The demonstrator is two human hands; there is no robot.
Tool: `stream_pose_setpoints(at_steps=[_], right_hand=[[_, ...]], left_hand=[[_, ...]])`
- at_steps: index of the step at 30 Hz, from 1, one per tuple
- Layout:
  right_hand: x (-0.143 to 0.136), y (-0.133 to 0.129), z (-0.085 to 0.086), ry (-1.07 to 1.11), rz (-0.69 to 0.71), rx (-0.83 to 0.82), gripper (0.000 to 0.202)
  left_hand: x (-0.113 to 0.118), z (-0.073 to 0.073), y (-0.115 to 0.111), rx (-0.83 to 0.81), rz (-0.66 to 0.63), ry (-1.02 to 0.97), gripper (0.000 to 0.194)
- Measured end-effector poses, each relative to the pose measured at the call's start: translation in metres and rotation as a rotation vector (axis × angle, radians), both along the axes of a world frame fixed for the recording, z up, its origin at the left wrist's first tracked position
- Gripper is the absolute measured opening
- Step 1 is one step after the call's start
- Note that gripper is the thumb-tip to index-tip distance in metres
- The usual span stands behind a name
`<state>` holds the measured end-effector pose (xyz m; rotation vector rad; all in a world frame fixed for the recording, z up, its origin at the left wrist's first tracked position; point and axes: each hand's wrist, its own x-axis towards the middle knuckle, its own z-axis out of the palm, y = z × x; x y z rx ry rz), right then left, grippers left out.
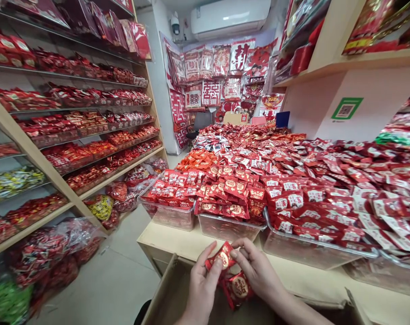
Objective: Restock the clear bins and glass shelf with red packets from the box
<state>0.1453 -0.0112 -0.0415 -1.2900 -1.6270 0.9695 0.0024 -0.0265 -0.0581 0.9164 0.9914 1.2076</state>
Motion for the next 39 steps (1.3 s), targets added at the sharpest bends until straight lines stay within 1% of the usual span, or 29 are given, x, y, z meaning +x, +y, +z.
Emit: stream_pose_setpoints(at_steps=[2,4,6,7,9,11,13,15,17,20,22,23,26,31,35,39], right_hand=[[0.003,0.001,0.002,0.001,-0.036,0.008,0.026],[0.006,0.002,0.003,0.027,-0.058,0.011,0.027],[0.007,0.003,0.004,0.055,-0.071,0.007,0.027],[0.007,0.004,0.003,0.059,-0.081,0.009,0.027],[0.007,0.004,0.002,0.043,-0.102,0.017,0.026],[0.006,0.004,0.002,0.011,-0.117,0.023,0.025],[0.006,0.004,0.003,-0.005,-0.125,0.03,0.025],[0.007,0.004,0.006,0.0,-0.127,0.041,0.025],[0.008,0.005,0.01,0.043,-0.115,0.038,0.026],[0.011,0.004,0.015,0.192,-0.087,-0.052,0.03],[0.013,0.003,0.017,0.315,-0.039,-0.132,0.032],[0.013,0.003,0.017,0.357,-0.007,-0.161,0.032],[0.015,0.003,0.015,0.361,0.07,-0.187,0.028],[0.017,0.005,0.01,0.319,0.048,-0.168,0.027],[0.017,0.006,0.009,0.305,0.035,-0.17,0.028],[0.012,0.005,0.008,0.245,0.085,-0.167,0.028]], left_hand=[[0.0,0.0,0.002,-0.037,0.058,0.004,0.048],[-0.001,-0.001,0.002,0.003,0.051,0.09,0.041],[0.0,-0.001,0.0,0.062,-0.004,0.163,0.033],[0.0,0.0,-0.002,0.078,-0.044,0.168,0.032],[0.003,0.003,-0.007,0.088,-0.15,0.11,0.036],[0.005,0.007,-0.011,0.091,-0.243,0.009,0.044],[0.008,0.009,-0.013,0.093,-0.268,-0.059,0.047],[0.011,0.009,-0.013,0.06,-0.232,-0.073,0.045],[0.013,0.007,-0.011,0.02,-0.169,-0.061,0.046],[0.015,0.005,-0.006,0.012,-0.033,-0.067,0.043],[0.015,0.007,-0.004,0.025,0.055,-0.083,0.043],[0.014,0.008,-0.002,0.025,0.079,-0.095,0.043],[0.013,0.01,-0.001,0.015,0.088,-0.119,0.045],[0.01,0.005,0.0,0.019,0.098,-0.101,0.045],[0.007,0.0,0.002,0.028,0.087,-0.062,0.046],[0.006,-0.002,0.005,0.061,0.072,-0.055,0.041]])
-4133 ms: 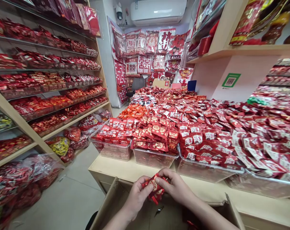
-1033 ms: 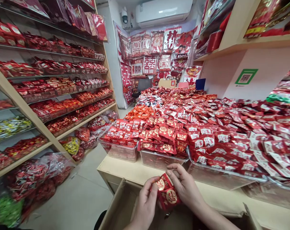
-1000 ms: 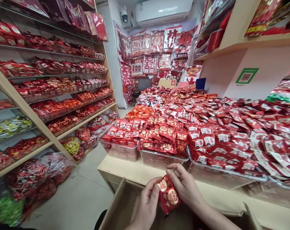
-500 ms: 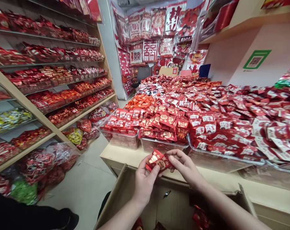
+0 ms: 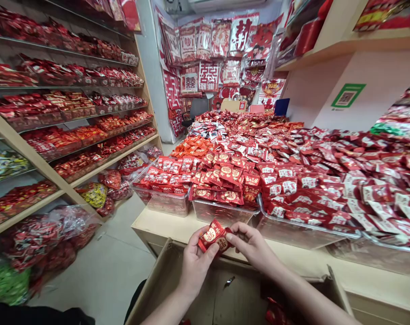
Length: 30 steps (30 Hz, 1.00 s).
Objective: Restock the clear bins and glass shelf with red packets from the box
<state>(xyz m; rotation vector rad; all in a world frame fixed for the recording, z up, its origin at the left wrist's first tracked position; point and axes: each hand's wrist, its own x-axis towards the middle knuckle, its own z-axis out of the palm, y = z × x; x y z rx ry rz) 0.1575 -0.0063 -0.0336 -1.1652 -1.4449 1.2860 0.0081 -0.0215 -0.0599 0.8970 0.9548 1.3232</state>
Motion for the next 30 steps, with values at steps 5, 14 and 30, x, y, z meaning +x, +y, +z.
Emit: stream_pose_setpoints(at_steps=[5,14,30], right_hand=[[-0.008,-0.002,-0.006,0.067,0.018,-0.09,0.031],[-0.003,-0.002,0.005,0.063,-0.05,-0.048,0.027],[0.003,-0.007,0.005,-0.052,-0.015,0.007,0.024]], left_hand=[[0.001,0.0,0.003,-0.031,0.045,-0.012,0.042],[-0.012,-0.012,0.01,-0.06,0.153,-0.034,0.038],[-0.043,0.069,0.07,0.227,0.334,-0.068,0.042]])
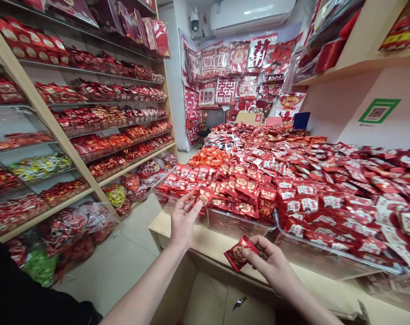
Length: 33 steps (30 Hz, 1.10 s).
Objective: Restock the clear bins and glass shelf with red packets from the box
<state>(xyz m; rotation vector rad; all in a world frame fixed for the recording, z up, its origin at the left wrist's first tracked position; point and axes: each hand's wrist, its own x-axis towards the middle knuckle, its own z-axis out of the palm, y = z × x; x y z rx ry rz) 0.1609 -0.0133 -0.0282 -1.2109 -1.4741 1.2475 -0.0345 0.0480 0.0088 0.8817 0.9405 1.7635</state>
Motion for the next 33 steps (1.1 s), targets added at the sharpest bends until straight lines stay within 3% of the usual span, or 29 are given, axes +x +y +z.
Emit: stream_pose_setpoints(at_steps=[6,11,20,26,33], right_hand=[[0.0,-0.001,-0.002,-0.075,0.041,0.039,0.023],[-0.001,-0.002,-0.001,-0.153,0.053,0.077,0.022],[-0.007,-0.002,0.001,-0.172,0.047,0.095,0.017],[-0.01,-0.001,-0.001,-0.15,0.062,0.094,0.013],[-0.009,-0.003,0.004,-0.169,0.074,0.111,0.011]], left_hand=[[-0.005,0.007,0.01,-0.008,-0.036,0.019,0.035],[-0.006,0.015,0.036,0.012,-0.089,0.184,0.029],[0.027,0.058,0.085,0.069,-0.213,0.402,0.033],[0.039,0.071,0.128,0.074,-0.063,0.658,0.027],[0.038,0.07,0.155,0.043,0.04,0.945,0.021]])
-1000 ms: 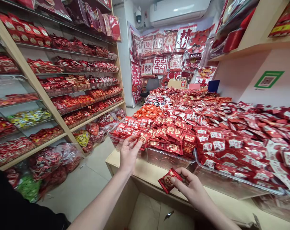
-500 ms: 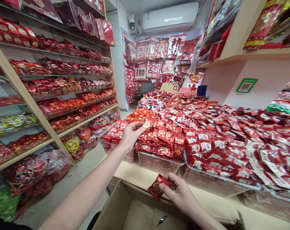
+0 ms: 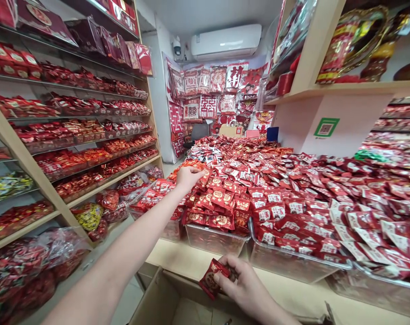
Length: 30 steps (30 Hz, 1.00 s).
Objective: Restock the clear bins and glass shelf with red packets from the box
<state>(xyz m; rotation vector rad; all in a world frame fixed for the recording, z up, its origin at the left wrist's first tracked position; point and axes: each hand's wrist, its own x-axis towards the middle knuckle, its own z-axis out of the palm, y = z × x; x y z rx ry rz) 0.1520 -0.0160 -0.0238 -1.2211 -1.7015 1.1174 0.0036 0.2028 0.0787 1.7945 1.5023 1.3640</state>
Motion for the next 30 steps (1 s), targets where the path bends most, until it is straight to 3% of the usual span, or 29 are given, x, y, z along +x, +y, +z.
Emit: stream_pose_setpoints(at_steps=[14,30], right_hand=[[0.001,0.0,0.003,0.021,0.0,0.012,0.009],[0.002,0.0,0.005,-0.021,0.001,0.029,0.007]], left_hand=[[0.011,0.009,-0.015,-0.12,0.049,0.262,0.021],[0.013,0.009,-0.025,-0.035,0.119,0.657,0.042]])
